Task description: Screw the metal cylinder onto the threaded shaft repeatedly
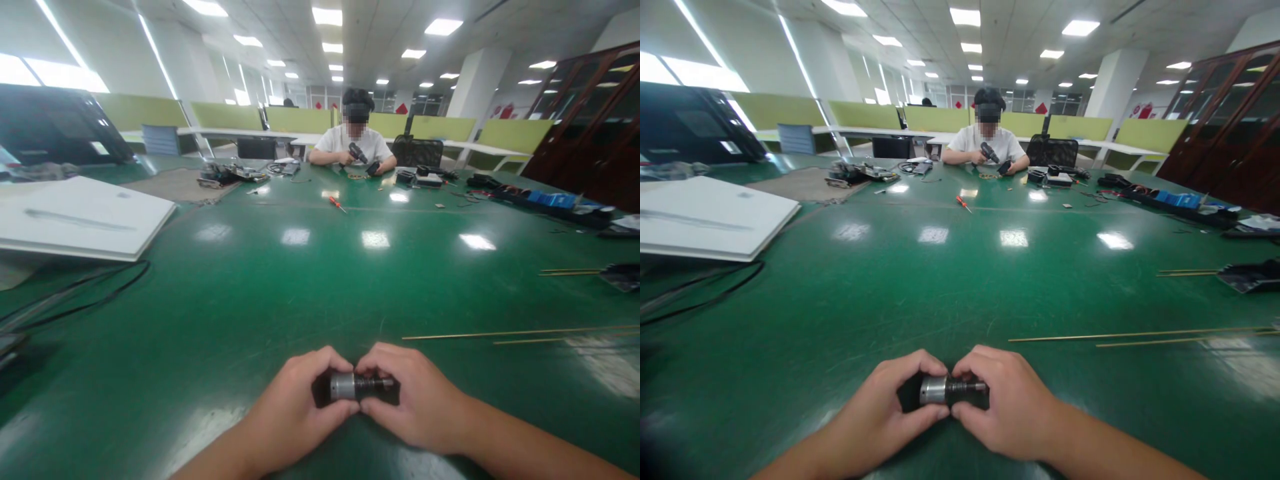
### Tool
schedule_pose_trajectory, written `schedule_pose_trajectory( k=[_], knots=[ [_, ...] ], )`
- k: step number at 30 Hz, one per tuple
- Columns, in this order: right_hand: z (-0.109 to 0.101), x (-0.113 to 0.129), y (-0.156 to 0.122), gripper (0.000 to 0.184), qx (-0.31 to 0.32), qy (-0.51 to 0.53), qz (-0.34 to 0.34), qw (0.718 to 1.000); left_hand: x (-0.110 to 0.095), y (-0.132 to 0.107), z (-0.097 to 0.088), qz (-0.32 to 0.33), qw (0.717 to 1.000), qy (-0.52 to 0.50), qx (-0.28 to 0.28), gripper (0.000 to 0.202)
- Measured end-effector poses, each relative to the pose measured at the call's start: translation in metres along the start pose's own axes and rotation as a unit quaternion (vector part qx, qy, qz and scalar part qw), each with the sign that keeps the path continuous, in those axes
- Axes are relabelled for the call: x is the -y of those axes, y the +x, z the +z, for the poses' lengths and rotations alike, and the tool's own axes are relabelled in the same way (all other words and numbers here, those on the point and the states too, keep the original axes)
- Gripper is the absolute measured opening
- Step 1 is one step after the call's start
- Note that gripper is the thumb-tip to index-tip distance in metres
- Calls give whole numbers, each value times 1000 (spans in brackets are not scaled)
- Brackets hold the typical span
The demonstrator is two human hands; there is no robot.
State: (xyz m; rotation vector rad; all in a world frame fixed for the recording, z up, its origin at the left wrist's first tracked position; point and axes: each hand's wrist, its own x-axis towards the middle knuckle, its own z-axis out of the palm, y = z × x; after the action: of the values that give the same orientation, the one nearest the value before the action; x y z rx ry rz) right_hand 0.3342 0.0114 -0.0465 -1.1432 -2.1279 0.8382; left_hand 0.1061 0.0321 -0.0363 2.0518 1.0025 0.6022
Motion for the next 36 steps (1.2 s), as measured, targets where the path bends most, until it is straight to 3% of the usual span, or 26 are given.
schedule_pose_trajectory(
  k=[20, 36],
  knots=[
    [1, -2, 2, 12, 4, 10, 13, 1000, -5, 3, -1, -51, 998, -36, -10, 21],
    [-2, -2, 2, 8, 7, 19, 10, 1000, -6, 4, -1, -44, 998, -42, -7, 20]
  ],
)
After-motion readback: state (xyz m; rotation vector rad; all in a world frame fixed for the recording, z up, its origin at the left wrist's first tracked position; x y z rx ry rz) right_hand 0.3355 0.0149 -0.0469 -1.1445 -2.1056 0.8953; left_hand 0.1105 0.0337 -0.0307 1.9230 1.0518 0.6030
